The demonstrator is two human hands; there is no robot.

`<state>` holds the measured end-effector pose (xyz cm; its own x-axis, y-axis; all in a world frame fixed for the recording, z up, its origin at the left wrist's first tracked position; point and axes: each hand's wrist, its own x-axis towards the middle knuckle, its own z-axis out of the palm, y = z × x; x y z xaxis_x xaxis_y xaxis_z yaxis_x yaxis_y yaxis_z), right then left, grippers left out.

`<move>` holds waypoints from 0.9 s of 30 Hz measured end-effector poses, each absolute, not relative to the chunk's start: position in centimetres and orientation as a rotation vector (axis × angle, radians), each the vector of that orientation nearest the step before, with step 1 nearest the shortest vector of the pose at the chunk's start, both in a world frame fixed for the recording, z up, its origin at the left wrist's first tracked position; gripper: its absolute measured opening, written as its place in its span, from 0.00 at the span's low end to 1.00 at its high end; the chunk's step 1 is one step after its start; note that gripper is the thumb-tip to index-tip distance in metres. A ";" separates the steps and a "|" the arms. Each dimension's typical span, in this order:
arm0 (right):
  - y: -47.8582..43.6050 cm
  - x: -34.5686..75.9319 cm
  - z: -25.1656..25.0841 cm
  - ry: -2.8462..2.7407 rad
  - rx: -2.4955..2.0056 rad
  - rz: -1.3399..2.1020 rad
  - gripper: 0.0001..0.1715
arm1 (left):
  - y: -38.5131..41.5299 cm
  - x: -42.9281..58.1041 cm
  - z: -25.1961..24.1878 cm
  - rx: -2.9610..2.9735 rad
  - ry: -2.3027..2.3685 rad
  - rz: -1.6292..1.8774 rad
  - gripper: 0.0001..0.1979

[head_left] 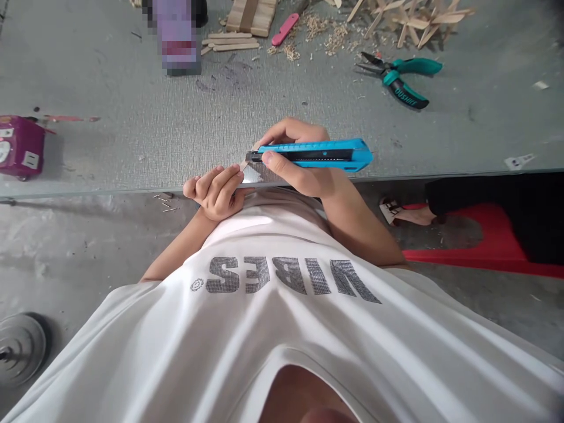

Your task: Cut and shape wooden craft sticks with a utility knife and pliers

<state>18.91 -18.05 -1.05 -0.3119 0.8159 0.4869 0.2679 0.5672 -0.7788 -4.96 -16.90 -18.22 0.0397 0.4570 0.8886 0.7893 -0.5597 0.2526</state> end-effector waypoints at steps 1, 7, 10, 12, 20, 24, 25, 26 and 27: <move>-18.1 18.9 -1.0 -1.873 -0.880 0.711 0.16 | -16.9 -4.9 -18.0 -2.003 -1.225 -1.535 0.22; -18.2 19.0 -1.0 -1.935 -0.878 0.673 0.14 | -16.7 -4.4 -16.7 -1.876 -1.031 -1.563 0.13; -18.4 19.0 -1.0 -1.943 -0.876 0.665 0.14 | -16.6 -4.5 -17.2 -1.882 -1.084 -1.542 0.15; -18.5 19.0 -1.0 -1.944 -0.878 0.668 0.14 | -16.6 -4.6 -17.8 -1.879 -1.095 -1.545 0.16; -18.6 19.1 -1.2 -1.973 -0.882 0.600 0.13 | -16.7 -5.2 -19.3 -2.034 -1.347 -1.467 0.19; -19.0 18.9 -0.9 -1.985 -0.840 0.538 0.11 | -16.8 -5.2 -19.4 -2.050 -1.410 -1.446 0.18; -19.1 18.8 -0.8 -1.984 -0.822 0.524 0.10 | -16.8 -5.1 -19.4 -2.032 -1.394 -1.463 0.17; -19.2 18.7 -0.7 -1.983 -0.803 0.510 0.09 | -16.8 -5.0 -19.3 -2.016 -1.369 -1.488 0.16; -19.2 18.6 -0.7 -1.985 -0.781 0.497 0.09 | -16.8 -5.0 -19.2 -2.007 -1.345 -1.515 0.15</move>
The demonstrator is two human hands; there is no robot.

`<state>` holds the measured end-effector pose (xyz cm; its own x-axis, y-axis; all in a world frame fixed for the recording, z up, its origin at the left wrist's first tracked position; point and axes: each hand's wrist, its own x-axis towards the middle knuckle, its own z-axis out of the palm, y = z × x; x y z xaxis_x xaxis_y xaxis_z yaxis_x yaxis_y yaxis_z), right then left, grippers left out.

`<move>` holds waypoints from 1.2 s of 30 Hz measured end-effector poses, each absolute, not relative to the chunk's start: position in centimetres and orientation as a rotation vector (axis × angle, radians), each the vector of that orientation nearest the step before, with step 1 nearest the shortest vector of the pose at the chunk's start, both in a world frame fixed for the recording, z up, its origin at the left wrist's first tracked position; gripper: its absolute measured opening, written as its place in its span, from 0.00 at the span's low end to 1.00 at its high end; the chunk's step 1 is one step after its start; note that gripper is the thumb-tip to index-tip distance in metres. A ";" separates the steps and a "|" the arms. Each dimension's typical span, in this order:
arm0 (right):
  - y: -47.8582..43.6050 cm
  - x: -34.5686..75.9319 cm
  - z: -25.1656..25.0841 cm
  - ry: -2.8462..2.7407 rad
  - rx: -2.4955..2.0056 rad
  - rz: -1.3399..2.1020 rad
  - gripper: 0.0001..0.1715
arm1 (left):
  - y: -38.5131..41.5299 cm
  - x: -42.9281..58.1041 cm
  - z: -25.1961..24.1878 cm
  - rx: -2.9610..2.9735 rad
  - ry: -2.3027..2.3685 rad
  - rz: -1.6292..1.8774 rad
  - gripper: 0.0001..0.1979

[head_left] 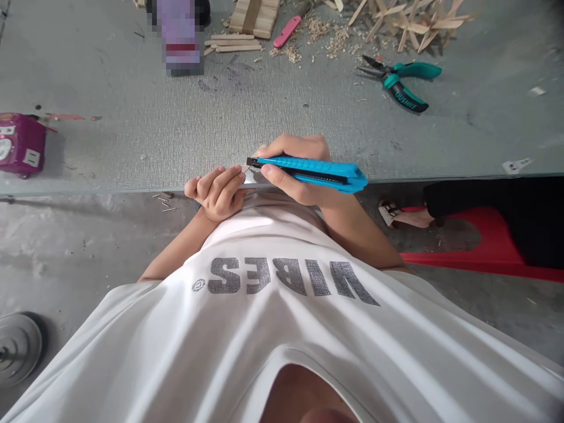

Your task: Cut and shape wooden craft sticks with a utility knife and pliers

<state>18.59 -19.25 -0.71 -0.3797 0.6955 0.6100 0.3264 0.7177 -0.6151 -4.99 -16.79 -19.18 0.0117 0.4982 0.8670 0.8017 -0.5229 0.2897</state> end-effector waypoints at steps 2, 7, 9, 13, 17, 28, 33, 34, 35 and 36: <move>-19.3 18.4 -0.8 -1.992 -0.744 0.480 0.08 | -16.9 -4.9 -19.0 -2.013 -1.334 -1.539 0.14; -19.2 18.0 -1.2 -1.966 -0.793 0.531 0.09 | -17.1 -4.9 -18.7 -2.007 -1.487 -1.413 0.11; -19.2 17.8 -1.1 -1.955 -0.828 0.547 0.11 | -17.1 -4.9 -18.6 -1.985 -1.506 -1.403 0.11; -19.2 17.4 -0.8 -1.976 -0.827 0.541 0.11 | -17.1 -4.8 -18.2 -1.992 -1.428 -1.438 0.12; -19.2 17.0 -0.9 -1.971 -0.772 0.518 0.10 | -17.0 -4.6 -17.1 -1.967 -1.259 -1.494 0.13; -18.7 16.8 -2.1 -1.887 -0.686 0.540 0.10 | -16.4 -5.0 -16.7 -1.837 -1.106 -1.446 0.25; -18.8 16.8 -2.1 -1.943 -0.699 0.451 0.08 | -16.3 -5.3 -16.8 -1.931 -1.187 -1.464 0.23; -18.8 16.8 -2.1 -1.957 -0.706 0.432 0.08 | -16.4 -5.2 -16.6 -1.955 -1.233 -1.468 0.24; -18.8 16.8 -2.1 -1.967 -0.712 0.416 0.08 | -16.6 -5.0 -16.3 -1.967 -1.268 -1.477 0.24; -18.8 16.8 -2.1 -1.971 -0.713 0.407 0.08 | -16.7 -4.8 -16.0 -1.965 -1.285 -1.486 0.23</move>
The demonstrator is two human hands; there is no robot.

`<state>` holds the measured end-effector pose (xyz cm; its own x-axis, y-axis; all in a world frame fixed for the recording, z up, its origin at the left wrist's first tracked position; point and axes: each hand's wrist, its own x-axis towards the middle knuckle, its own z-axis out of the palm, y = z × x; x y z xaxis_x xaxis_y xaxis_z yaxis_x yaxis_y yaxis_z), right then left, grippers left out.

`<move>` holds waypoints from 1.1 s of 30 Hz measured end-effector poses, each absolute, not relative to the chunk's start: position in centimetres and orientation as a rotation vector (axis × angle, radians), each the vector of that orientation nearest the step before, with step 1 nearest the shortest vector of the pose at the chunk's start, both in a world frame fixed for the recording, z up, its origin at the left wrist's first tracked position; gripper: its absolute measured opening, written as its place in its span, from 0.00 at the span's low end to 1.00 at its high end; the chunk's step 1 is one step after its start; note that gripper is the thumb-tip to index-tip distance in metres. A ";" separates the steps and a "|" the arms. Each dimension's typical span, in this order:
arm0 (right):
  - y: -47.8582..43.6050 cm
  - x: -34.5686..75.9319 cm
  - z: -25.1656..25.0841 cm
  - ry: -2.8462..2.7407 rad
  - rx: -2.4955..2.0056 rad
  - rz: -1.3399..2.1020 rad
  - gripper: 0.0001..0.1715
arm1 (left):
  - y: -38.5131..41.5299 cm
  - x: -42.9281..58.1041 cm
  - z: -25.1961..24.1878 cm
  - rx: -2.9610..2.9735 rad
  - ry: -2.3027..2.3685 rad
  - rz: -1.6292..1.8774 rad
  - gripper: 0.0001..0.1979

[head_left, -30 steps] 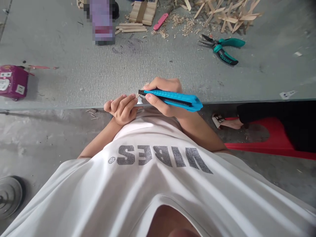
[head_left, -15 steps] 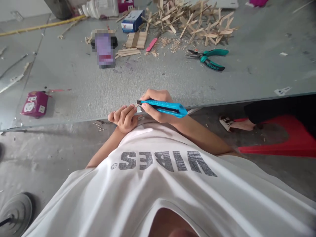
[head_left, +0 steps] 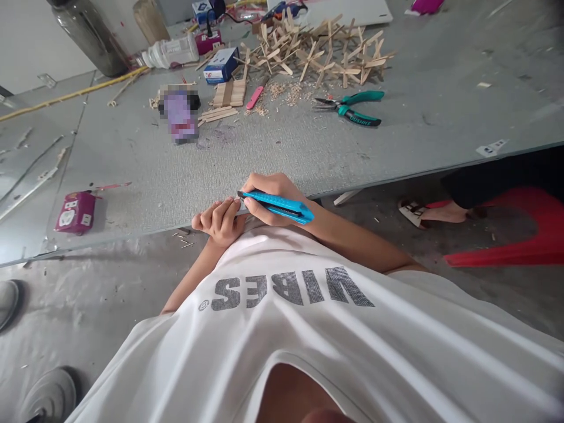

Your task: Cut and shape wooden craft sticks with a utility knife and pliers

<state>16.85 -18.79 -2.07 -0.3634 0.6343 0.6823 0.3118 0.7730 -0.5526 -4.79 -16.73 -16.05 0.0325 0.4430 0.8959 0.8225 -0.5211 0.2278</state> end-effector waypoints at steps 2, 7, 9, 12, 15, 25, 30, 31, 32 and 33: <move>-18.8 16.8 -2.1 -1.959 -0.706 0.409 0.08 | -17.1 -4.3 -15.5 -1.917 -1.270 -1.476 0.21; -18.8 16.8 -2.0 -1.956 -0.705 0.437 0.08 | -17.2 -3.8 -15.2 -1.897 -1.324 -1.461 0.23; -18.8 16.9 -2.0 -1.971 -0.707 0.439 0.08 | -16.9 -4.0 -15.5 -1.956 -1.439 -1.455 0.26; -18.8 17.0 -2.2 -1.992 -0.698 0.408 0.08 | -16.2 -4.5 -15.7 -1.942 -1.329 -1.434 0.27; -18.8 17.1 -2.5 -2.011 -0.693 0.377 0.08 | -15.6 -4.9 -15.5 -1.775 -1.096 -1.369 0.27; -18.9 17.3 -2.5 -2.034 -0.717 0.319 0.07 | -15.9 -5.4 -15.5 -2.022 -1.306 -1.390 0.34; -19.0 17.4 -2.5 -2.045 -0.692 0.289 0.06 | -16.2 -5.4 -15.5 -2.005 -1.330 -1.394 0.32; -19.0 17.4 -2.5 -2.047 -0.696 0.296 0.06 | -16.2 -5.3 -15.5 -1.995 -1.324 -1.392 0.31; -19.0 17.4 -2.5 -2.048 -0.697 0.298 0.06 | -16.2 -5.3 -15.6 -1.988 -1.313 -1.393 0.31; -19.1 17.3 -2.5 -2.051 -0.697 0.296 0.06 | -16.3 -5.3 -15.6 -1.993 -1.308 -1.392 0.31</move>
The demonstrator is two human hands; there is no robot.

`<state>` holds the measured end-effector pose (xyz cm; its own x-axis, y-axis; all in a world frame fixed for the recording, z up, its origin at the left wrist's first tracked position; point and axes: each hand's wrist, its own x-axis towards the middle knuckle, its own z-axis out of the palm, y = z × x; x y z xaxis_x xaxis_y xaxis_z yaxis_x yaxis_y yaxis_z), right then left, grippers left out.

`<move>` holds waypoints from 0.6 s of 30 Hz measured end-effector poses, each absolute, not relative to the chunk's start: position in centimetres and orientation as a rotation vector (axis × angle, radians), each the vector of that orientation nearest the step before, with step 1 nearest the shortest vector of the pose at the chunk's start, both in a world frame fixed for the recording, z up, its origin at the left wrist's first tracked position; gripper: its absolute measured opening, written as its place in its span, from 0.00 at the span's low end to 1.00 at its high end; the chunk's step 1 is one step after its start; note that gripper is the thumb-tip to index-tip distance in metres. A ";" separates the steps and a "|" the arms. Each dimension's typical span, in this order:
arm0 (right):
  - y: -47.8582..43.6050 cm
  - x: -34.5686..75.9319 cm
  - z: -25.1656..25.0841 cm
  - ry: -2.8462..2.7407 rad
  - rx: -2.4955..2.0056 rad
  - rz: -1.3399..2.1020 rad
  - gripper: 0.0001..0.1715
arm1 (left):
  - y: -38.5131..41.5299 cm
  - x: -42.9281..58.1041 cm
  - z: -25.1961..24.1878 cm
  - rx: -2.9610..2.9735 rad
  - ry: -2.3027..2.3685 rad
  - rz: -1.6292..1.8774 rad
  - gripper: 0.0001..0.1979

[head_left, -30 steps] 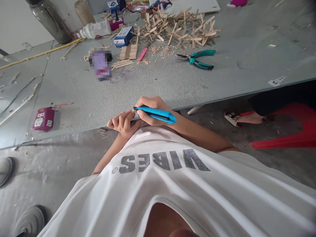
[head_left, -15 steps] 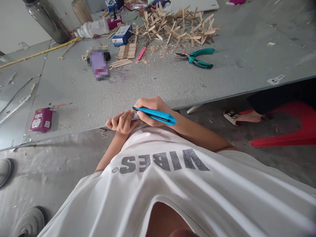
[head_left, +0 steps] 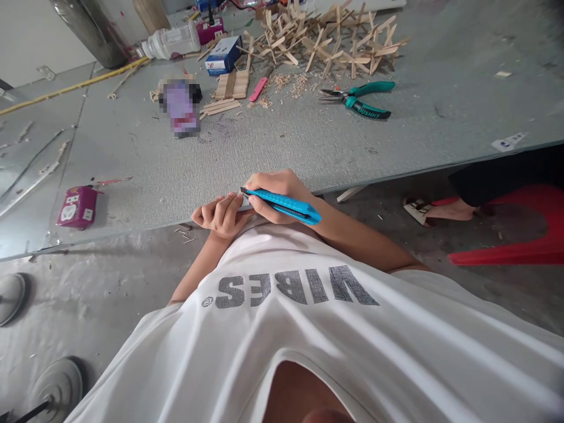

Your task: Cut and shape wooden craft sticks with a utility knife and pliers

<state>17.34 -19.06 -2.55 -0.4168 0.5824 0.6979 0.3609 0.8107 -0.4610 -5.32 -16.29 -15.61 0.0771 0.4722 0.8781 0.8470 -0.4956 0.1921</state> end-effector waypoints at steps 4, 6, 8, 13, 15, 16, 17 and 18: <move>-19.3 17.2 -2.6 -1.994 -0.715 0.347 0.08 | -16.6 -5.4 -15.8 -2.095 -1.425 -1.299 0.34; -19.4 17.2 -2.3 -1.920 -0.739 0.386 0.10 | -16.7 -5.4 -15.8 -2.136 -1.562 -1.190 0.35; -19.4 17.4 -1.8 -1.816 -0.777 0.446 0.13 | -16.9 -5.3 -15.6 -2.173 -1.708 -1.063 0.36; -18.9 17.5 -1.1 -1.577 -0.878 0.637 0.21 | -17.2 -4.8 -15.0 -2.195 -1.950 -0.879 0.39; -18.7 17.3 -1.3 -1.579 -0.914 0.649 0.24 | -17.3 -4.7 -14.9 -2.196 -1.966 -0.890 0.39; -18.6 17.1 -1.4 -1.597 -0.932 0.647 0.25 | -17.3 -4.8 -15.0 -2.203 -1.950 -0.908 0.40; -18.5 17.0 -1.5 -1.622 -0.951 0.644 0.26 | -17.4 -4.9 -15.0 -2.211 -1.920 -0.932 0.39; -18.5 17.0 -1.6 -1.651 -0.967 0.642 0.26 | -17.4 -5.0 -15.1 -2.219 -1.881 -0.958 0.39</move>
